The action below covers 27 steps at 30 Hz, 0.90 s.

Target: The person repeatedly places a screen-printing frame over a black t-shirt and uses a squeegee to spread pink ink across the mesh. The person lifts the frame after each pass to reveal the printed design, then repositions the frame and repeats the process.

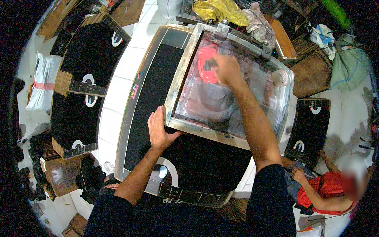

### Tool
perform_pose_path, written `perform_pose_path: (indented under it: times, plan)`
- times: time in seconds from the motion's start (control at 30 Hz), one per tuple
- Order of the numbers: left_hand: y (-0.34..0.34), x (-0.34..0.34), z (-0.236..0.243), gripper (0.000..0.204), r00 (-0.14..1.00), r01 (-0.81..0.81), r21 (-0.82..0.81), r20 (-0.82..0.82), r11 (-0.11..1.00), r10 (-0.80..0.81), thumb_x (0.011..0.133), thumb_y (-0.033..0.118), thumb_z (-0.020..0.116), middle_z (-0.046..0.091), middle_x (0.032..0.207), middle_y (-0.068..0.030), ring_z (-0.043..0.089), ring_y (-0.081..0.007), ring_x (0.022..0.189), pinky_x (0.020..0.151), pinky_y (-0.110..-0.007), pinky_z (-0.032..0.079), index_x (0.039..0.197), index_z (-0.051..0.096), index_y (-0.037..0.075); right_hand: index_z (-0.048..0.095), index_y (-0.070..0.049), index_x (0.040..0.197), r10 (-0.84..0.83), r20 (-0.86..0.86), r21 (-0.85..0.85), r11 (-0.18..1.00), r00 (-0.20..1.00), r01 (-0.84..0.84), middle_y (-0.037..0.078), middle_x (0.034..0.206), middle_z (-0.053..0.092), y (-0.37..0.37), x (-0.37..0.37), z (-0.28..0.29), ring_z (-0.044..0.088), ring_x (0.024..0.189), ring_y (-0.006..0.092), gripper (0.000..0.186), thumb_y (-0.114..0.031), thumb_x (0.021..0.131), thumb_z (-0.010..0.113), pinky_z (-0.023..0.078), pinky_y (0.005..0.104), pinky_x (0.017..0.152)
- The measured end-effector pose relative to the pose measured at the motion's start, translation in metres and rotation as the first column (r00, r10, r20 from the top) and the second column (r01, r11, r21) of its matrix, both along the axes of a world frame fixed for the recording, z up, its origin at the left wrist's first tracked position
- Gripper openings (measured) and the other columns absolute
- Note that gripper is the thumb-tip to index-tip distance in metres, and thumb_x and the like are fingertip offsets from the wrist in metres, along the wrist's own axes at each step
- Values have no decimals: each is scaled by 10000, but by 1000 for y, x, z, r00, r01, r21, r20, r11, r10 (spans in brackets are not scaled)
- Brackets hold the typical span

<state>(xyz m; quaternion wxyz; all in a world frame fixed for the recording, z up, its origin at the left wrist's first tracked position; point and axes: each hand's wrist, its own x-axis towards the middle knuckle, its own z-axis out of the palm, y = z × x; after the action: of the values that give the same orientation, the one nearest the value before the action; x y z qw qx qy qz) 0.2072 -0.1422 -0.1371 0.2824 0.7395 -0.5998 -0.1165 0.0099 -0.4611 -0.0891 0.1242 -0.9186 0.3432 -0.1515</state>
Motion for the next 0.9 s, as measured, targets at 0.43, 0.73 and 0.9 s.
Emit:
perform_pose_path:
  times: [0.43, 0.73, 0.9]
  plan:
    - [-1, 0, 1, 1266, 999, 24, -58, -39, 998, -26, 571, 327, 986, 453, 1548, -249, 417, -369, 1471, 1225, -551, 276, 1572, 302, -37, 649, -125, 1055, -132, -35, -145, 981, 991, 125, 108, 1017, 659, 47, -6, -6, 636, 1000, 359, 298, -34, 772, 672, 516, 503, 819]
    - [-3, 8, -3, 1118, 987, 47, -108, -151, 993, -63, 662, 323, 962, 466, 1547, -274, 412, -421, 1478, 1233, -548, 284, 1559, 382, -10, 667, -117, 1027, -129, -53, -222, 968, 990, 114, 77, 1046, 662, 48, 3, 9, 637, 1021, 350, 287, -18, 760, 703, 518, 484, 836]
    - [2, 7, -12, 1007, 956, 10, -338, -273, 941, -108, 670, 271, 955, 508, 1511, -286, 570, -407, 1341, 1089, -498, 465, 1515, 472, 15, 702, -64, 1073, -85, 81, -48, 995, 993, 89, 165, 999, 725, 24, 3, 33, 692, 946, 400, 347, -30, 731, 753, 542, 496, 831]
